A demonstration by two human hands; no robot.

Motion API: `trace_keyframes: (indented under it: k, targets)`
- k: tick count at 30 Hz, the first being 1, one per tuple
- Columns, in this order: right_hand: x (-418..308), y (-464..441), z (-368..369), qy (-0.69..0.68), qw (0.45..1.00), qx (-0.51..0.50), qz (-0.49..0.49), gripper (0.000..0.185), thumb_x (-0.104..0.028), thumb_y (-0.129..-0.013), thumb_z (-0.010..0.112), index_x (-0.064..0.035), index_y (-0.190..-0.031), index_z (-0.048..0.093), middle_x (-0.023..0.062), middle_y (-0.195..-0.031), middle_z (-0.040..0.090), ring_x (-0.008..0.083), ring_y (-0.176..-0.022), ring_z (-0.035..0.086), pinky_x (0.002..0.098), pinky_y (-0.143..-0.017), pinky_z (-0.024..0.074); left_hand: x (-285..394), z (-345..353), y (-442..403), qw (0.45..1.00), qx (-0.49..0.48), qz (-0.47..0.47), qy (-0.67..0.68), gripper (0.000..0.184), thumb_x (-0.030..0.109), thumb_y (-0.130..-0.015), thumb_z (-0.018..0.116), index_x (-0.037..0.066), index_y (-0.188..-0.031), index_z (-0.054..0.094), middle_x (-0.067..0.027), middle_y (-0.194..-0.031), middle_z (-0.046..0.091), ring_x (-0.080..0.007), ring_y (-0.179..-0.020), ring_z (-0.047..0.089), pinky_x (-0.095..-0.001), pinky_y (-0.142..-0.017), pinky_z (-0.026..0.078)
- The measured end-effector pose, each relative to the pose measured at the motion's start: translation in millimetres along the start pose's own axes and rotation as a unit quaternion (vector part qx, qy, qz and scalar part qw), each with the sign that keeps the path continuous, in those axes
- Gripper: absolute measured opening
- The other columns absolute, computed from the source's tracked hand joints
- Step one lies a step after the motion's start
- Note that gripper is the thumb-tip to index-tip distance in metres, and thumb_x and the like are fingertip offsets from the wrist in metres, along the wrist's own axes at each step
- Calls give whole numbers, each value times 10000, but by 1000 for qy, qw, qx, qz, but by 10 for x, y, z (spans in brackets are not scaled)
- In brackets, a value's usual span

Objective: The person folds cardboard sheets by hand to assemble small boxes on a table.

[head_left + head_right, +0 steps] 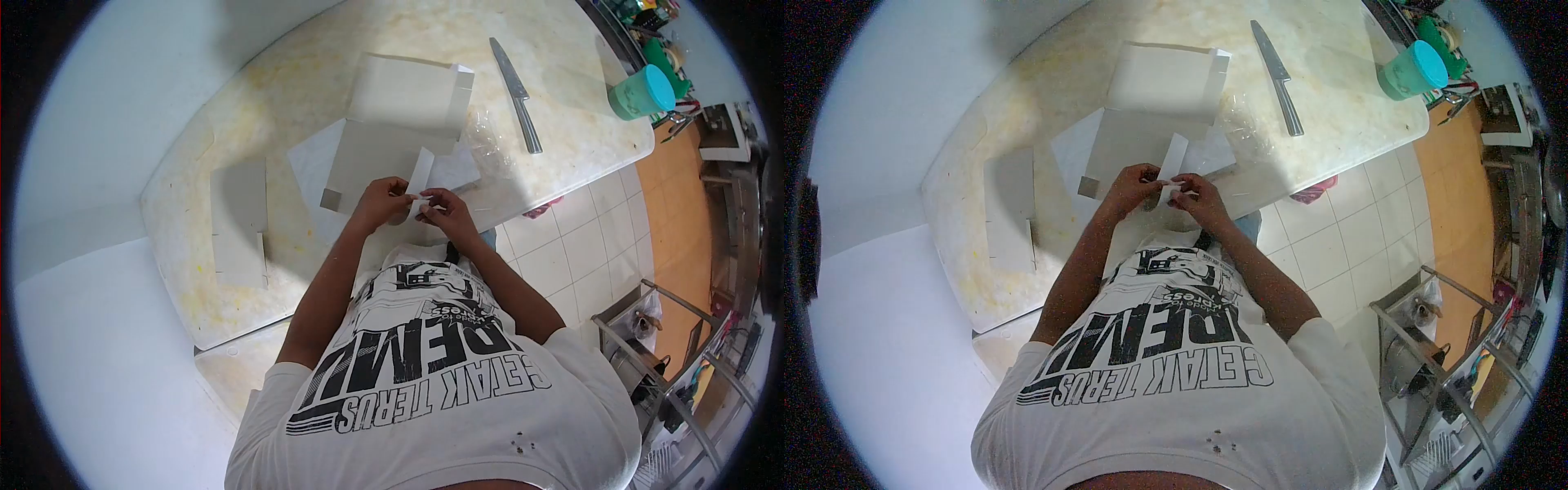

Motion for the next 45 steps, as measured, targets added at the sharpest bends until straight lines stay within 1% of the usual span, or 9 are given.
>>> trace_keyframes:
  k: [9, 12, 21, 26, 29, 32, 35, 42, 45]
  targets:
    - [151, -28, -52, 11, 999, 11, 38, 266, -104, -884, 641, 43, -1089, 556, 85, -973, 609, 163, -844, 645, 278, -810, 549, 96, 59, 51, 985, 96, 63, -128, 246, 140, -774, 678, 0, -945, 568, -111, -796, 642, -171, -705, 622, -311, -662, 504]
    - [205, -19, -127, -16, 998, 40, 44, 240, -121, -891, 637, 38, -1053, 562, 85, -956, 614, 163, -843, 647, 274, -812, 547, -45, 92, 47, 998, 26, -37, -34, 238, 125, -790, 651, 4, -971, 557, -99, -787, 630, -159, -711, 617, -296, -636, 498]
    - [158, -56, -153, 77, 996, 43, 24, 237, -145, -898, 635, 42, -1033, 580, 106, -936, 641, 169, -816, 655, 279, -740, 550, -126, 168, 24, 993, -8, -36, 111, 290, 149, -804, 674, 6, -1029, 561, -110, -865, 634, -165, -795, 618, -301, -671, 504]
    - [139, -71, -208, 154, 987, 47, 2, 217, -86, -880, 608, 14, -1072, 582, 116, -965, 641, 196, -851, 652, 300, -746, 546, 179, 223, 296, 986, 40, 129, -96, 254, 165, -822, 682, 23, -1013, 593, -101, -936, 632, -245, -773, 615, -361, -714, 505]
    - [-171, -56, -138, 370, 924, 36, -85, 267, -30, -832, 605, -35, -1098, 593, 113, -1001, 624, 238, -931, 624, 331, -815, 526, 44, 289, 305, 957, 93, 203, -185, 191, 114, -811, 662, 32, -976, 611, -124, -961, 618, -307, -807, 616, -389, -724, 507]
    - [-884, 28, 292, 603, 717, 1, -349, 241, -49, -789, 602, -111, -1017, 649, 69, -1041, 608, 294, -1021, 579, 410, -928, 459, 47, 249, 343, 931, 103, 265, -228, 137, 66, -816, 625, 27, -946, 607, -134, -935, 595, -338, -818, 604, -416, -720, 500]
    - [-760, -143, 279, 683, 604, -136, -387, 131, -120, -809, 601, -116, -923, 664, 38, -1018, 626, 262, -1011, 592, 403, -915, 456, 49, 250, 456, 921, 121, 290, -229, 106, 49, -832, 597, 21, -934, 585, -144, -892, 572, -349, -802, 595, -426, -707, 490]
    - [-642, -315, 121, 616, 679, -185, -354, 78, -151, -809, 605, -119, -859, 655, 19, -967, 651, 229, -1003, 596, 404, -925, 443, -195, 88, 542, 947, 241, 186, -104, 97, 64, -862, 568, 29, -941, 524, -173, -848, 571, -371, -788, 574, -437, -678, 460]
    - [-575, -320, 36, 629, 676, -169, -345, 83, -164, -817, 607, -150, -885, 651, -10, -985, 639, 203, -1059, 568, 477, -941, 415, -90, 131, 583, 921, 253, 259, -145, 98, 68, -859, 581, 22, -922, 522, -174, -806, 579, -367, -736, 582, -418, -646, 468]
Point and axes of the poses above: each hand's wrist, its own y-axis away from the middle knuckle, its own z-axis out of the palm, x = y × z, the point moved 7 cm from there along -y, towards the middle knuckle
